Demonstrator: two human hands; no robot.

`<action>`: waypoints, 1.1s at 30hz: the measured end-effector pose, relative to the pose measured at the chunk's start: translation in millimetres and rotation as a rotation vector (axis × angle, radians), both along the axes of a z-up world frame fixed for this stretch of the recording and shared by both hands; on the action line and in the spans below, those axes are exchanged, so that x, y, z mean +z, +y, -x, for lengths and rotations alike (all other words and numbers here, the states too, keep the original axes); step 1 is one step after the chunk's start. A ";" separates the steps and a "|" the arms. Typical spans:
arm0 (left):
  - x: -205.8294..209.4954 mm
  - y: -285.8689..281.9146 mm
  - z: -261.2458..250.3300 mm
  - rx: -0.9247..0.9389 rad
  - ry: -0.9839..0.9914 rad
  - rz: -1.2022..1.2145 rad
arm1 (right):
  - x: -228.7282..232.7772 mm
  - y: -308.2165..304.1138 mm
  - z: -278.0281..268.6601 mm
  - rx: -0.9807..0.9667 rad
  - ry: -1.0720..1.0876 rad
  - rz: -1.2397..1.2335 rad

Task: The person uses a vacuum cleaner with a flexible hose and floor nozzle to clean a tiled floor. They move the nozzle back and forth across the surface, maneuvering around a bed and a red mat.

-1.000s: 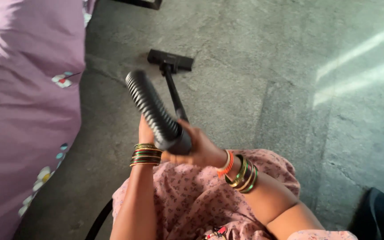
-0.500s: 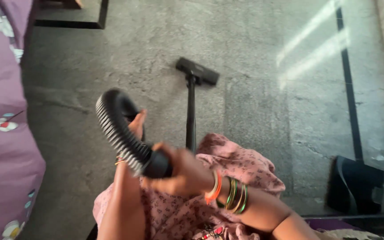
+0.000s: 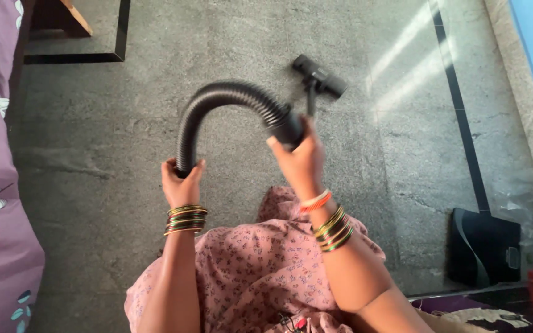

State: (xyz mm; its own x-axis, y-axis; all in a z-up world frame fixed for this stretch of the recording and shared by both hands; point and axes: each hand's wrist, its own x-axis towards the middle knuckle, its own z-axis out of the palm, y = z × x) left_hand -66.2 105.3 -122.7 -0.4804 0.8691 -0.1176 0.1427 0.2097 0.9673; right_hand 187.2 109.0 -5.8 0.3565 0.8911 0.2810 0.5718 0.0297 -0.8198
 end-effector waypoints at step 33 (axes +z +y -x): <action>32.8 -36.8 85.7 0.114 -0.103 0.015 | -12.8 27.2 115.4 0.479 0.046 0.261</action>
State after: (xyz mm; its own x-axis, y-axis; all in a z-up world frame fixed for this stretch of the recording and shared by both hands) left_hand -151.9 68.4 -89.9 -0.5608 0.8073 -0.1836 0.0177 0.2335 0.9722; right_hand 71.8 136.2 -18.6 -0.0998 0.9948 0.0225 0.5077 0.0703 -0.8587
